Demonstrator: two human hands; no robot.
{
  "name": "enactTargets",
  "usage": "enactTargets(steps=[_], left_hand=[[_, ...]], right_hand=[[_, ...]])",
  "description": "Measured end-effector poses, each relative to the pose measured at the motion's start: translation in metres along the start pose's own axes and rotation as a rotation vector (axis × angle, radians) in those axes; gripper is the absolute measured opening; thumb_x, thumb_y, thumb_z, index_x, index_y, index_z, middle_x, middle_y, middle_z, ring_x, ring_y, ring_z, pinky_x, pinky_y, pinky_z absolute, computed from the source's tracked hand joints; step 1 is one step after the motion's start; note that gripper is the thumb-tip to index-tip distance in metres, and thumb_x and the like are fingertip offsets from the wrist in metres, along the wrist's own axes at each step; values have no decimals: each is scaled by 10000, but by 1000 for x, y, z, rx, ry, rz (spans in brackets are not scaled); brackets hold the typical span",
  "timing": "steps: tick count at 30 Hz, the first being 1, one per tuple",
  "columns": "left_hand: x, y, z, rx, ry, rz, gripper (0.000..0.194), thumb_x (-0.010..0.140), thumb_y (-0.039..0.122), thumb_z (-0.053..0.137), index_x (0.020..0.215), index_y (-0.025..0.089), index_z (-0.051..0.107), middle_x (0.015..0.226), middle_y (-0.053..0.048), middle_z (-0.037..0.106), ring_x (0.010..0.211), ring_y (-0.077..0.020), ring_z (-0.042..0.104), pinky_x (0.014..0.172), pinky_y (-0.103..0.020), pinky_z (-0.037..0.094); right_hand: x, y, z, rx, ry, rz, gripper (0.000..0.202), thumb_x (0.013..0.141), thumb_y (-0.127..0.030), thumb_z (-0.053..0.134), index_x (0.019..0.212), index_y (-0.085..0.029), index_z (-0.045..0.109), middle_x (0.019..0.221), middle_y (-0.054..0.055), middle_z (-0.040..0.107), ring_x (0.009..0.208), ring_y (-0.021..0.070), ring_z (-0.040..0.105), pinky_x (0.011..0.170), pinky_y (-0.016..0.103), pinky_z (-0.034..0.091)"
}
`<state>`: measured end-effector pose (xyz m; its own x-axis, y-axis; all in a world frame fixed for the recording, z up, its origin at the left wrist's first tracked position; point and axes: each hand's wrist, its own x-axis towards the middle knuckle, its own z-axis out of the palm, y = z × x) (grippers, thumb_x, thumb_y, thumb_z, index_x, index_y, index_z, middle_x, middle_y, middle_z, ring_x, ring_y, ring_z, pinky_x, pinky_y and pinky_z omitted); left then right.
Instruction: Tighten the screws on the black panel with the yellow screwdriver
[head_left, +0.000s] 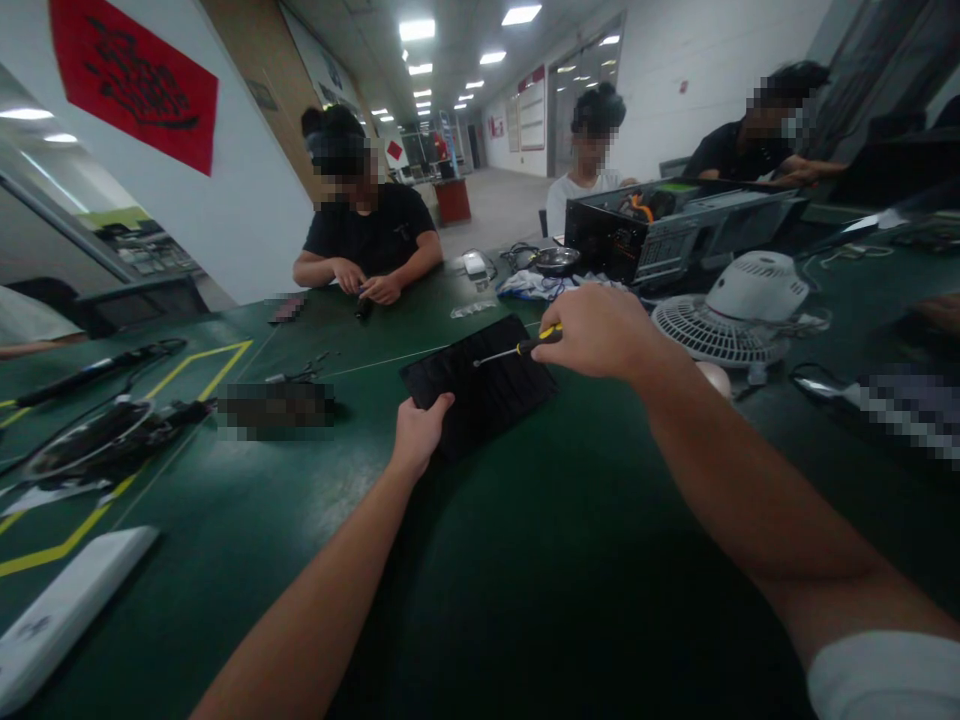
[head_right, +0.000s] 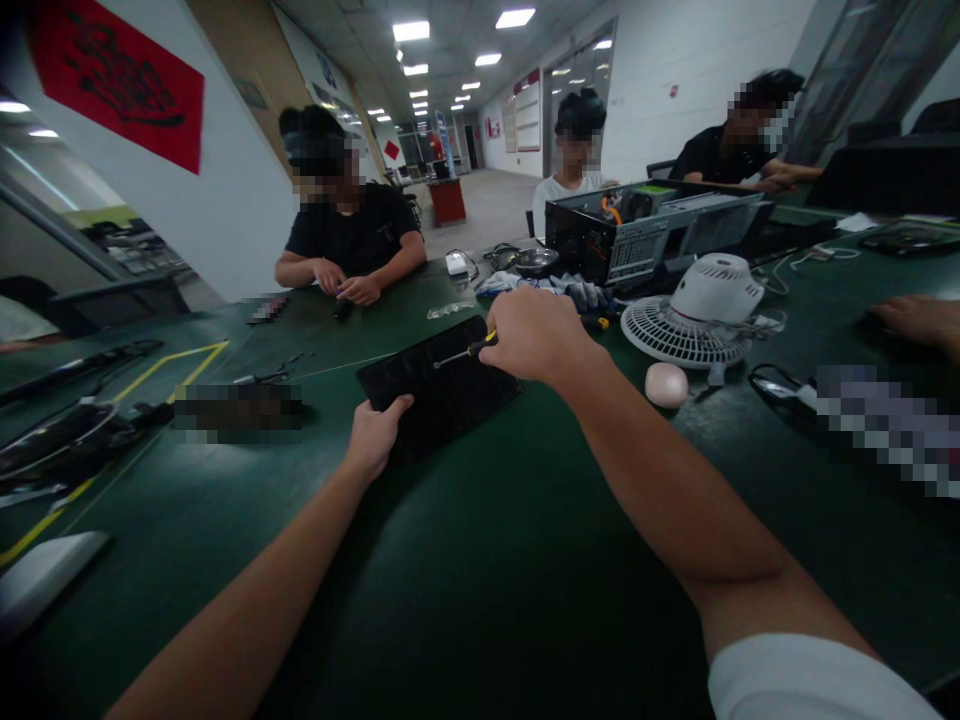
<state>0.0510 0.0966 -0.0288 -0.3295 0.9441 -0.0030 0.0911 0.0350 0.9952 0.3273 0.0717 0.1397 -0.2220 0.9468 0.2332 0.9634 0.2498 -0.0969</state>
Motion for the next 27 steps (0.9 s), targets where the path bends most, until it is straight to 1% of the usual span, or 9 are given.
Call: enactTargets(steps=[4, 7, 10, 13, 15, 17, 21, 25, 27], left_hand=[[-2, 1, 1, -33, -6, -24, 409, 652, 385, 921, 956, 160, 767, 927, -102, 801, 886, -301, 777, 897, -458, 631], [-2, -1, 2, -53, -24, -10, 411, 661, 390, 916, 968, 154, 779, 956, -109, 813, 905, -305, 779, 897, -454, 630], [-2, -3, 2, -42, -13, 1, 407, 668, 386, 916, 975, 148, 796, 974, -114, 825, 921, -307, 782, 898, -440, 624], [-1, -4, 1, -37, -17, 3, 394, 684, 378, 913, 988, 152, 807, 1004, -121, 836, 946, -312, 788, 893, -426, 621], [-1, -4, 1, -31, -24, 6, 373, 702, 380, 903, 983, 153, 810, 1005, -121, 839, 938, -313, 790, 881, -425, 620], [-1, -4, 1, -16, -29, 6, 354, 711, 383, 898, 965, 152, 809, 980, -116, 836, 909, -313, 786, 864, -428, 620], [-1, -4, 1, -16, -34, -1, 344, 715, 381, 903, 957, 155, 808, 946, -105, 826, 884, -308, 778, 836, -415, 616], [-1, -6, 3, -45, -9, -18, 343, 686, 346, 930, 937, 148, 805, 900, -93, 811, 849, -294, 762, 832, -396, 613], [-1, -7, 4, -74, -7, -27, 347, 677, 329, 939, 942, 148, 805, 911, -94, 810, 854, -293, 762, 843, -397, 614]], right_hand=[[1, 2, 2, -21, -20, -8, 409, 911, -517, 692, 1128, -237, 895, 1145, 163, 840, 1104, 394, 747, 857, 476, 564], [2, 4, 3, -66, -111, 3, 446, 947, -567, 631, 1083, -231, 891, 1100, 167, 836, 1053, 389, 752, 826, 479, 554], [3, 9, 3, -105, -220, -4, 462, 975, -582, 583, 1030, -234, 881, 1028, 154, 827, 979, 365, 752, 762, 446, 523], [3, 17, 1, -95, -258, -51, 449, 985, -558, 574, 1061, -226, 867, 1010, 132, 821, 925, 327, 744, 733, 414, 487], [2, 21, -1, -76, -216, -81, 453, 990, -536, 569, 1093, -201, 856, 1012, 131, 817, 900, 304, 736, 730, 400, 473], [1, 23, -3, -56, -145, -89, 465, 993, -532, 562, 1105, -180, 845, 998, 135, 812, 878, 295, 727, 726, 395, 464], [-2, 22, -5, -41, -15, -97, 414, 958, -508, 626, 1134, -204, 845, 996, 124, 817, 903, 306, 728, 777, 406, 479], [-2, 20, -6, -20, 11, -137, 317, 899, -429, 710, 1118, -247, 849, 1034, 99, 824, 976, 320, 740, 864, 425, 501], [-1, 18, -4, -8, 28, -118, 299, 883, -397, 726, 1119, -258, 847, 1020, 92, 822, 972, 322, 742, 875, 434, 506]])
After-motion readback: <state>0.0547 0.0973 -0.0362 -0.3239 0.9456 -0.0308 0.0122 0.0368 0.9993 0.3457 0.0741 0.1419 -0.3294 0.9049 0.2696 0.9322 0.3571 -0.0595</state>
